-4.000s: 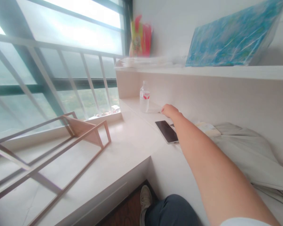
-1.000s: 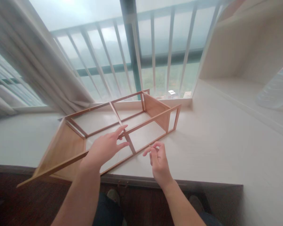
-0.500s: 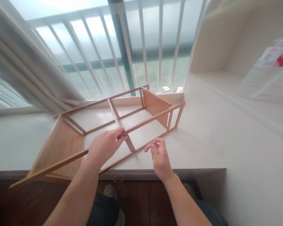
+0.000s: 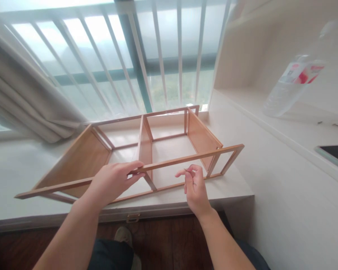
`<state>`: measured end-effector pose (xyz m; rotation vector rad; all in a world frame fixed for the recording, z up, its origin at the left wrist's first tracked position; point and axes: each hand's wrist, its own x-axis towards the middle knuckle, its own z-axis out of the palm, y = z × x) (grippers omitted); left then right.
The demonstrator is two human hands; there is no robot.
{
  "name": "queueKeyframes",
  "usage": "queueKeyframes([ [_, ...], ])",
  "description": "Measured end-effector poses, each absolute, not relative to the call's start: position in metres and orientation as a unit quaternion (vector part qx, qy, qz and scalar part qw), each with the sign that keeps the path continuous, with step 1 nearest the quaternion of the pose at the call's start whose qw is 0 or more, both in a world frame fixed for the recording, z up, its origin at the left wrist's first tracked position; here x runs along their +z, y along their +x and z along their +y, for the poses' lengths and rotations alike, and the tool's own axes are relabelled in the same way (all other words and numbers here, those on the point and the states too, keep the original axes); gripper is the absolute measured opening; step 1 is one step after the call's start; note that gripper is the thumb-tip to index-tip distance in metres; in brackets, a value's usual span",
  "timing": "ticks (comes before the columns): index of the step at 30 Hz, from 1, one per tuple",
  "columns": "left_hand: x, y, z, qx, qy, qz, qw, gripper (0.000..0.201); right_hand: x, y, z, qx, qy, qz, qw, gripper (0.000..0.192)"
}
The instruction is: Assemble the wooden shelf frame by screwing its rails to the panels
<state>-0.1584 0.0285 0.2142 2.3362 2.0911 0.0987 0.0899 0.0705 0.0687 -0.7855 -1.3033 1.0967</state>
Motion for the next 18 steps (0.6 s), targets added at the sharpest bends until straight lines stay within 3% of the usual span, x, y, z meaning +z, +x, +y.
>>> queueKeyframes([
  [8, 0.219, -0.187, 0.030, 0.094, 0.746, 0.657, 0.044, 0.030, 0.065, 0.116, 0.073, 0.428, -0.360, -0.572, 0.600, 0.016],
  [18, 0.222, -0.209, 0.027, 0.075, 0.710, 0.700, 0.032, 0.039, 0.076, 0.140, 0.074, 0.379, -0.374, -0.515, 0.672, 0.019],
])
